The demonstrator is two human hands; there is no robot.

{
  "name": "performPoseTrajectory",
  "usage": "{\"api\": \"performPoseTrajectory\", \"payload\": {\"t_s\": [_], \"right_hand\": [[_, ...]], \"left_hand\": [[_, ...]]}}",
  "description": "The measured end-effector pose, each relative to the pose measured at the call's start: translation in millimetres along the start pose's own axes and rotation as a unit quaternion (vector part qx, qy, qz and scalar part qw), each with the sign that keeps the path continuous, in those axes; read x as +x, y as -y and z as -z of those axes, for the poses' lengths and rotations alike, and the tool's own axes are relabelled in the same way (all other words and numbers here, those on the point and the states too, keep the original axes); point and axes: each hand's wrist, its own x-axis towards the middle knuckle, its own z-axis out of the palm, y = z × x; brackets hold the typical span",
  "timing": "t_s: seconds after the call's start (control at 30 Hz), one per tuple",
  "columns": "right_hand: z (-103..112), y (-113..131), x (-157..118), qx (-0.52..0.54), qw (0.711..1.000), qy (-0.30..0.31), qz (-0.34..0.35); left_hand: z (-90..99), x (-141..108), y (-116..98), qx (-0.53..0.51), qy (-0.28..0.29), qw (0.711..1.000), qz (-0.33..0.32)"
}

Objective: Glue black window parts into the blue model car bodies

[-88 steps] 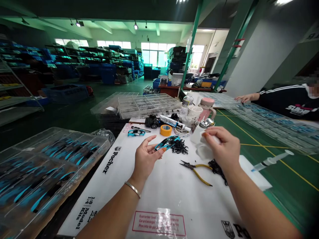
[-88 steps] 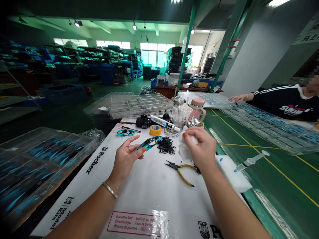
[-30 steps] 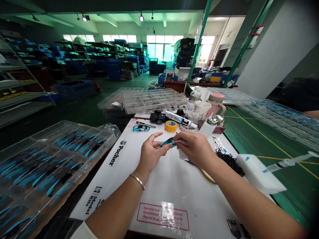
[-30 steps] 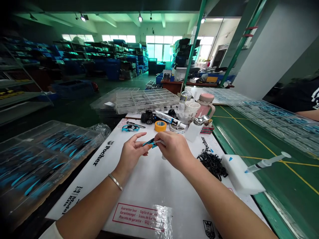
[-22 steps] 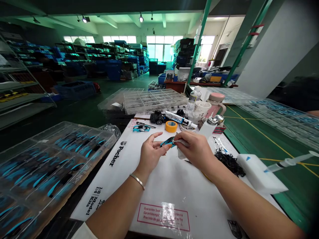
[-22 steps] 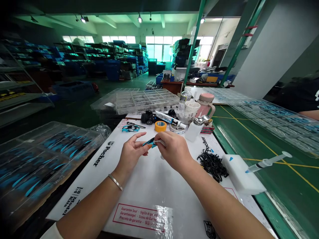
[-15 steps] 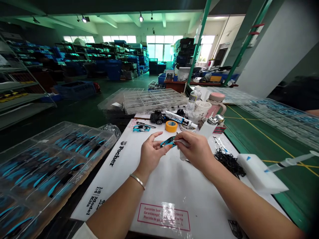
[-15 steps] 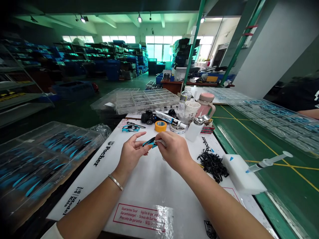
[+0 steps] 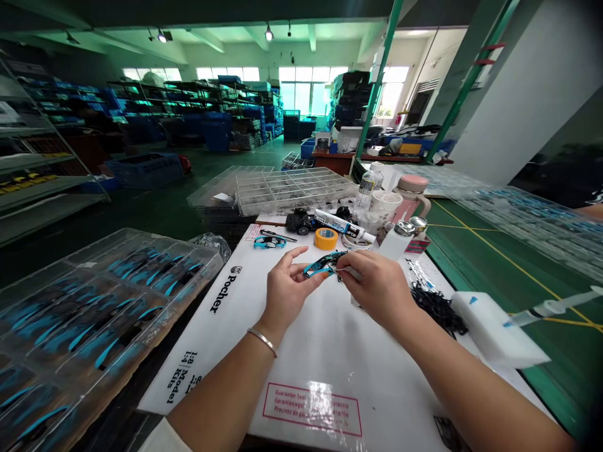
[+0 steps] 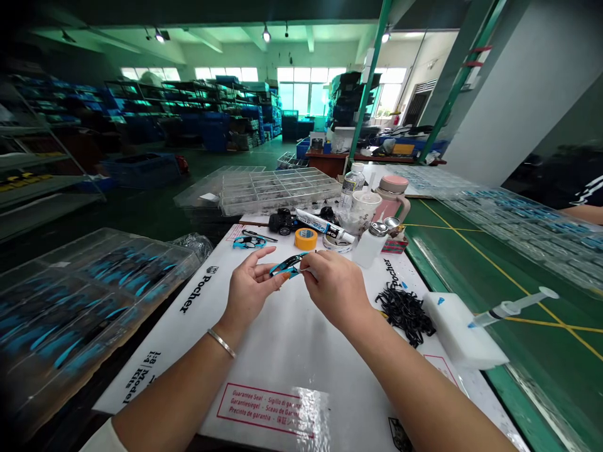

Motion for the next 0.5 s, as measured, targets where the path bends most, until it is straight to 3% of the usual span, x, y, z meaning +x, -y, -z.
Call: {"api": "performPoseTrajectory", "payload": {"t_s": [0.23,0.5], "right_hand": [[8.3,-8.3,-3.4,0.003,1.000,-0.003,-0.019],[23.7,-19.4,9.3,0.046,0.997,-0.060,-0.024]], "left_hand": [[1.0,0.5,-1.0,-0.023,-0.013,1.000,0.001],[1.2,2.8,-1.8,-0.031,-0.016,0.999,0.011]]}}
